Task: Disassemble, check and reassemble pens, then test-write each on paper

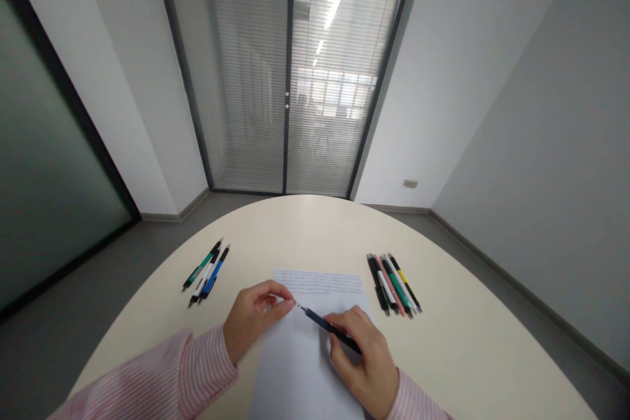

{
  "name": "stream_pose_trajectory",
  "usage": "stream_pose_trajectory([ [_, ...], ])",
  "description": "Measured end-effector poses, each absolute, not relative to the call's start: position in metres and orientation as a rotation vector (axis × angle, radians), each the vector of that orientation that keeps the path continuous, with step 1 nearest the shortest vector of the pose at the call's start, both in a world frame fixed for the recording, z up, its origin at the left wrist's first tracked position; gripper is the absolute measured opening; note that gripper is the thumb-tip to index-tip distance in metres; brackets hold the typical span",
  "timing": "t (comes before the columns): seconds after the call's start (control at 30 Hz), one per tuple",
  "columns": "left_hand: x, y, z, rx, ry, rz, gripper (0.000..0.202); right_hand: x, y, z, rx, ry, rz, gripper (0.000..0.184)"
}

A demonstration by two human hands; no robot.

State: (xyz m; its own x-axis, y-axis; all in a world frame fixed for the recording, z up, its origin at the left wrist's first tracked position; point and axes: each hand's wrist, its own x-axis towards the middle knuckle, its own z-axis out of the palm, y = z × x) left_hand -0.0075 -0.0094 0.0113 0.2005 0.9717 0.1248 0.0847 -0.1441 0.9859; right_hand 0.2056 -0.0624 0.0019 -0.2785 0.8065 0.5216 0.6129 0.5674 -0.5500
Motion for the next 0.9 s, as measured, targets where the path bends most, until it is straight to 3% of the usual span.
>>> stream_pose_trajectory([
  [0.53,-0.0071,-0.0122,0.0090,1.799,0.981,1.088,0.008,0.2066,-0.0620,-0.0018,-1.117,-2.099,0.272,0.023],
  [0.67,-0.0064,-0.0139,0.0070,1.705,0.978,1.074,0.024,0.2056,-0.0624,-0.0011,-1.117,-2.110,0.267,0.023],
  [0.8,-0.0072,-0.0156,0.0071,1.768,0.962,1.078,0.025,0.2044,-0.0631,0.0010,-1.113,-2.098,0.257,0.022],
  [0.9,-0.0091,-0.0146,0.0054,1.867,0.974,1.122,0.042,0.2041,-0.0630,0.0009,-1.121,-2.078,0.270,0.021],
])
